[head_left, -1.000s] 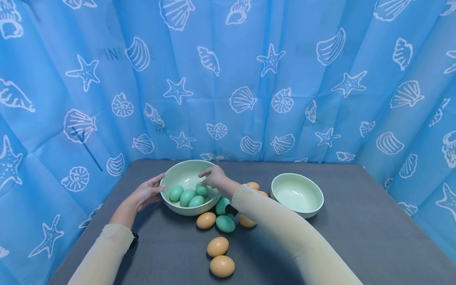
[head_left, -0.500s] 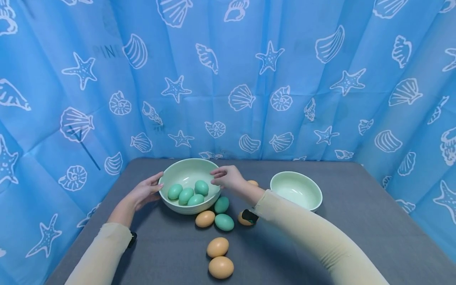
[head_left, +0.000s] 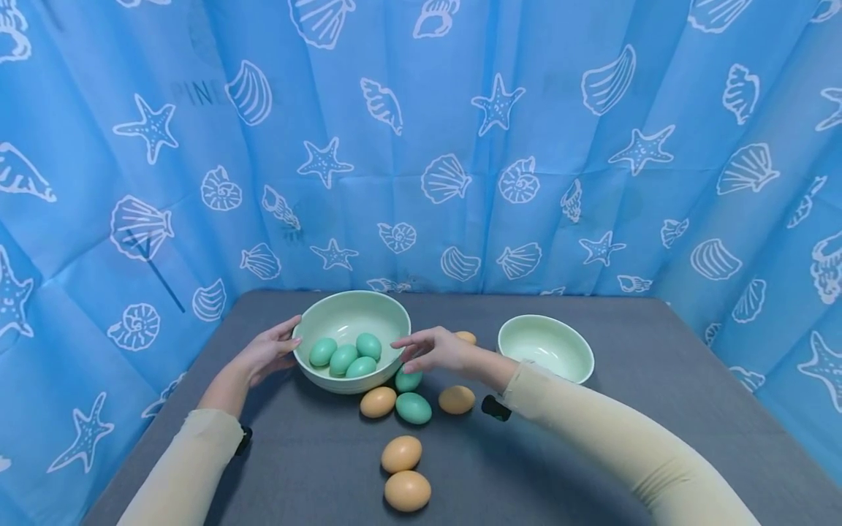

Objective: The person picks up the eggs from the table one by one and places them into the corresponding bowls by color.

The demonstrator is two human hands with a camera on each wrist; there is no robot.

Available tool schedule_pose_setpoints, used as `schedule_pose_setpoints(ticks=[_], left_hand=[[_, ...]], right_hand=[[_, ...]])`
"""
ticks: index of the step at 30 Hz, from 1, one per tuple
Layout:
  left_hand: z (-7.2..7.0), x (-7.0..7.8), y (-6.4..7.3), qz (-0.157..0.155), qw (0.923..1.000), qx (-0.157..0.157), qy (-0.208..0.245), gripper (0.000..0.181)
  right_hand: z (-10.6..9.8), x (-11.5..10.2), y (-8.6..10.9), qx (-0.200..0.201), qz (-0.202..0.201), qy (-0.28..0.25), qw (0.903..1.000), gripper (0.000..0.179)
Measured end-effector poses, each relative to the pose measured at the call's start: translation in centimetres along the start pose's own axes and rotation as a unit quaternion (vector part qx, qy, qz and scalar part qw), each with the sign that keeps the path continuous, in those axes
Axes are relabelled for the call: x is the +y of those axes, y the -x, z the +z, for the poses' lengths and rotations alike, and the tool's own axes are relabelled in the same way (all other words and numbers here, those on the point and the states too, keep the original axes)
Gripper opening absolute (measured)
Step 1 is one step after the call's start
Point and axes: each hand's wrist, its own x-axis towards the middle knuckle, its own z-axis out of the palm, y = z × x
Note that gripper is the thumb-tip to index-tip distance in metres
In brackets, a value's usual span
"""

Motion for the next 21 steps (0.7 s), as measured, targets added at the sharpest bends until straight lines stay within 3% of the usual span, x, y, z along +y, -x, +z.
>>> schedule_pose_setpoints(ticks=[6,12,21], left_hand=[[0.0,-0.1,0.0,-0.002,1.0000,0.007,0.002,0.065],[-0.1,0.0,0.0,-0.004,1.0000,0.007,-0.003,0.065],[-0.1,0.2,0.2,0.002,1.0000,0.000,-0.002,0.066]], right_hand=[[-0.7,1.2,0.6,-0.087,-0.027,0.061,0.9940,0.048],[-0.9,2.0,0.8,-0.112,-0.020,0.131,0.9848,0.047],[-0.6,3.0,0.9,-0.142,-0.025,0.150,0.9781,0.050]])
